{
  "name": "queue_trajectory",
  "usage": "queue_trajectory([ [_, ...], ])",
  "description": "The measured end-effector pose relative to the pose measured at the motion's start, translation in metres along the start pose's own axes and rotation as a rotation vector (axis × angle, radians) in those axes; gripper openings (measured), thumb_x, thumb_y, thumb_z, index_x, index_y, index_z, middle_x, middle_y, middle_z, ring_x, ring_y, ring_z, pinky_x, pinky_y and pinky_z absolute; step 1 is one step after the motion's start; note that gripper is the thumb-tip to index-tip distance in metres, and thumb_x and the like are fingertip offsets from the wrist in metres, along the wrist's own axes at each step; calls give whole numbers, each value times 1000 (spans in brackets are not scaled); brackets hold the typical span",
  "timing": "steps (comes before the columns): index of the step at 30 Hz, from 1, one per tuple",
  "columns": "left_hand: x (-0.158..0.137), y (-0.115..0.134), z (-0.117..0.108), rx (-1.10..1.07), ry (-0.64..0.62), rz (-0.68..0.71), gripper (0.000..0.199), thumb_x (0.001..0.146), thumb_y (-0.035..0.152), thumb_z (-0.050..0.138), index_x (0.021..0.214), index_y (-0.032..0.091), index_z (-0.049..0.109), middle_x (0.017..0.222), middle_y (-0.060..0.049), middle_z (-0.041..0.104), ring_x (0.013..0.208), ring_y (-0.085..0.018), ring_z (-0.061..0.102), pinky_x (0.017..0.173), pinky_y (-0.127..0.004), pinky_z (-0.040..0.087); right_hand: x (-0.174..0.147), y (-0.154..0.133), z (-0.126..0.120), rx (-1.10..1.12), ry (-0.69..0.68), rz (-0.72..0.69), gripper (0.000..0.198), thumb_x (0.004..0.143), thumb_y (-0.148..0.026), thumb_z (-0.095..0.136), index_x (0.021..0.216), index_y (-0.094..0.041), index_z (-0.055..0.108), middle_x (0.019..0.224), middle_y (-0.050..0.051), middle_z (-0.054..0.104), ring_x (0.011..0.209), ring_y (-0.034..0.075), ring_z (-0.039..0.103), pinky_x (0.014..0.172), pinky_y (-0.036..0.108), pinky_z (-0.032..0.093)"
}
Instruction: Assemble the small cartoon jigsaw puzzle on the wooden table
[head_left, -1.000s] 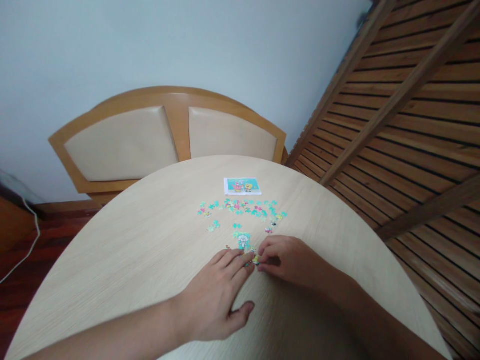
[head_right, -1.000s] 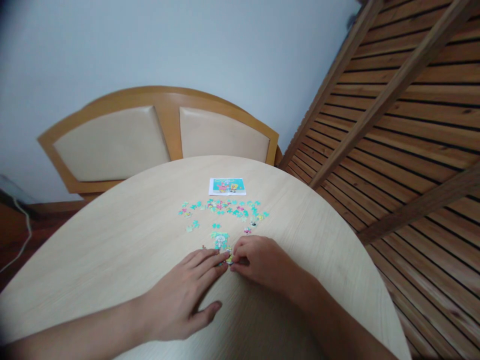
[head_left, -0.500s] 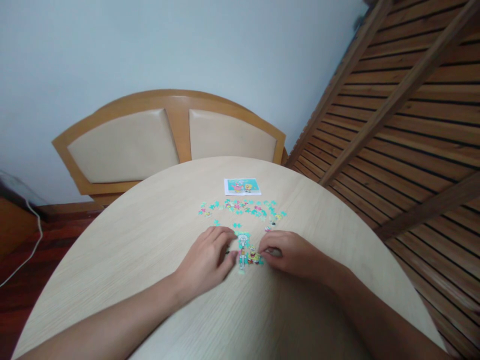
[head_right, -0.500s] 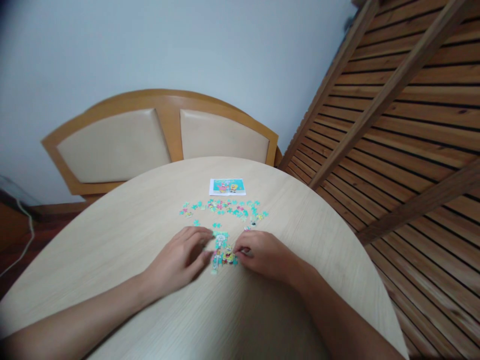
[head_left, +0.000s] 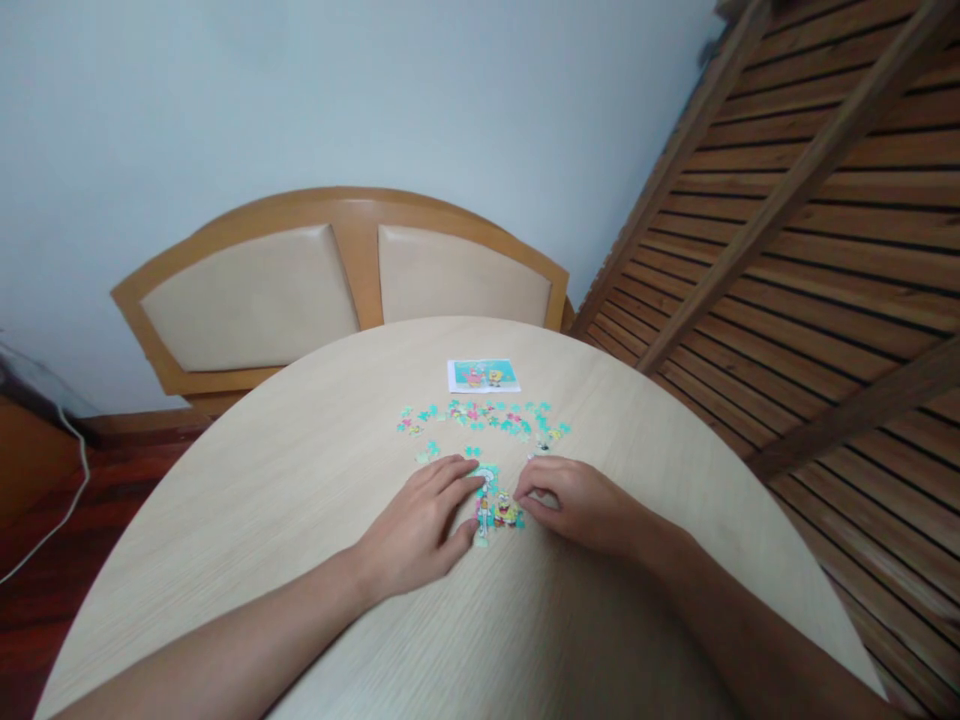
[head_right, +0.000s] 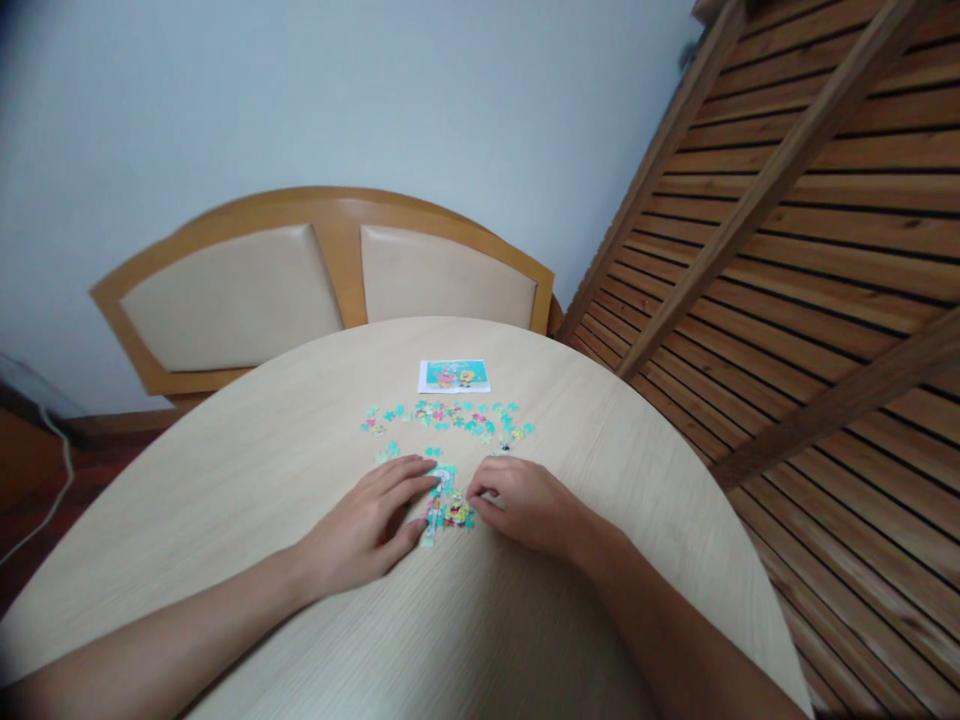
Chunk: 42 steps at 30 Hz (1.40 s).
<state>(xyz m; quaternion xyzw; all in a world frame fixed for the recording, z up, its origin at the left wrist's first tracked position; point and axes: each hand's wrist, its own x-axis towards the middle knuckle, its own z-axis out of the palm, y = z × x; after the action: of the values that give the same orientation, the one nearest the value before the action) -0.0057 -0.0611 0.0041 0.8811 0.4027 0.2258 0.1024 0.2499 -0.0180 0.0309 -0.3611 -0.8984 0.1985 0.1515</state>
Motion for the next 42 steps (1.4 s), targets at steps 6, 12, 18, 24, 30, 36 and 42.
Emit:
queue_trajectory([
  [6,0,1,-1,11,-73,16,46,93,30,58,138,21,55,148,-12,51,139,-31,44,116,-53,38,10,11,19,-124,241,110,12,95,-23,57,95,-20,69,97,6,73,96,22,64,90,37,45],
  [12,1,0,1,-18,-34,26,44,94,27,56,137,21,55,147,-12,52,138,-30,46,116,-53,38,32,20,21,-192,318,275,14,94,-23,57,97,-19,70,104,7,72,103,23,62,94,36,44],
  [18,2,0,1,-50,-16,42,40,93,25,55,132,19,57,142,-13,55,134,-29,50,115,-52,40,68,21,5,-242,274,456,22,90,-35,63,103,-20,73,115,8,71,111,26,59,98,38,42],
  [24,2,1,-1,-62,-9,40,36,94,24,54,129,17,56,139,-14,57,132,-28,51,114,-50,42,94,22,6,-260,232,514,29,85,-43,69,104,-22,75,117,11,70,112,31,58,93,43,43],
  [30,3,0,2,-71,-8,43,36,93,24,54,129,19,56,139,-13,57,131,-27,52,113,-49,42,105,18,5,-301,191,469,27,92,-38,61,112,-25,74,123,10,67,116,30,54,96,43,40],
  [36,3,0,2,-77,-10,42,36,93,23,56,129,19,56,139,-12,57,131,-27,51,114,-49,42,123,25,-2,-331,98,527,22,87,-36,69,103,-24,77,121,12,68,117,33,52,95,44,41],
  [42,3,1,1,-76,-12,43,35,94,24,55,129,19,56,138,-13,57,130,-27,52,113,-49,42,133,27,-8,-329,21,531,16,82,-34,74,92,-22,78,115,14,71,117,36,53,92,45,40],
])
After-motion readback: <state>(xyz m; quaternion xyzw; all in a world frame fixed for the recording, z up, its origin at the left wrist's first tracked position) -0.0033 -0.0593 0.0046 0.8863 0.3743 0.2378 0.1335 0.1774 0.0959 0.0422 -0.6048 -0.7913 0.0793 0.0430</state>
